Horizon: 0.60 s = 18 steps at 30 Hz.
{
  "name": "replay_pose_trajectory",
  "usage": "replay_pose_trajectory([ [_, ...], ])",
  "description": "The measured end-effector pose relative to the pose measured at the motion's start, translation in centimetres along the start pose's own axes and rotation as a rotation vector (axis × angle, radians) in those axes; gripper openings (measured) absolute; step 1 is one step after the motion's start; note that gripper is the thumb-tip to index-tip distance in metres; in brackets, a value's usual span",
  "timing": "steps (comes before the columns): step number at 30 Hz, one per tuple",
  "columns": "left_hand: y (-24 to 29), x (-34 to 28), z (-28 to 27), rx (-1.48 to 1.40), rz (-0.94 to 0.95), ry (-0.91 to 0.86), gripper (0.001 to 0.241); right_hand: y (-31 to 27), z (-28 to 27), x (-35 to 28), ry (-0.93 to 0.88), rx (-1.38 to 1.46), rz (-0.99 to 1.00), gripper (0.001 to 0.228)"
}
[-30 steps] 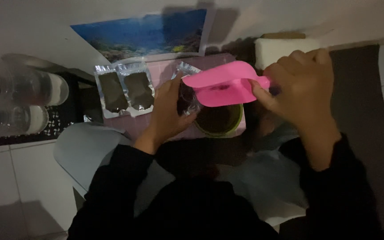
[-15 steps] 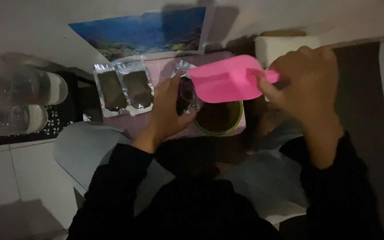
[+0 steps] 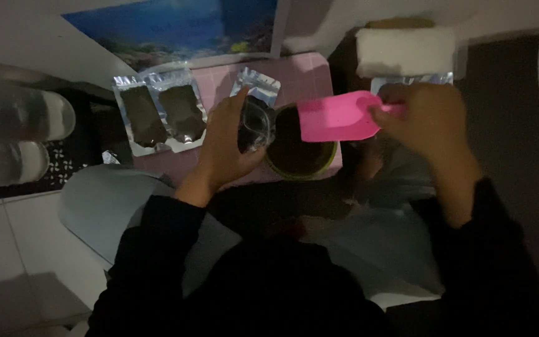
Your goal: Packaging granular bait into small silver pouches using a plastic scoop
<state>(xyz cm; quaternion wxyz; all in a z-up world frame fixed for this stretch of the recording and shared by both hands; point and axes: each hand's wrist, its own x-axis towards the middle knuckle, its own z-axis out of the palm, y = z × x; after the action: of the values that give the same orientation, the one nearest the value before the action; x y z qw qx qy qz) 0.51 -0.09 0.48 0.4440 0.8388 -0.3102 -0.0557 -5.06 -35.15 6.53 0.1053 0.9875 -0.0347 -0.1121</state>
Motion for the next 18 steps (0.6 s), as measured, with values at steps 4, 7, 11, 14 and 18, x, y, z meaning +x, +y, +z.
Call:
replay_pose_trajectory([
  [4,-1.1,-0.1,1.1,-0.065,-0.050,-0.063,0.098,-3.0,-2.7,-0.8,0.180,0.237,-0.148,0.048],
  [7,-0.7,-0.1,1.1,-0.088,-0.004,-0.067,0.092,-4.1,-1.7,-1.2,0.225,0.243,-0.184,0.047],
  [11,-0.4,0.3,1.0,-0.039,-0.035,-0.114,0.095,-4.2,0.6,-1.2,0.223,0.111,-0.183,0.047],
  [14,-1.0,0.1,1.2,-0.028,-0.024,-0.112,0.096,-4.5,2.5,-0.6,0.211,0.076,-0.171,0.046],
  [18,-1.9,0.0,2.1,-0.038,0.018,-0.064,0.101,-4.9,3.9,0.0,0.190,0.067,-0.175,0.046],
])
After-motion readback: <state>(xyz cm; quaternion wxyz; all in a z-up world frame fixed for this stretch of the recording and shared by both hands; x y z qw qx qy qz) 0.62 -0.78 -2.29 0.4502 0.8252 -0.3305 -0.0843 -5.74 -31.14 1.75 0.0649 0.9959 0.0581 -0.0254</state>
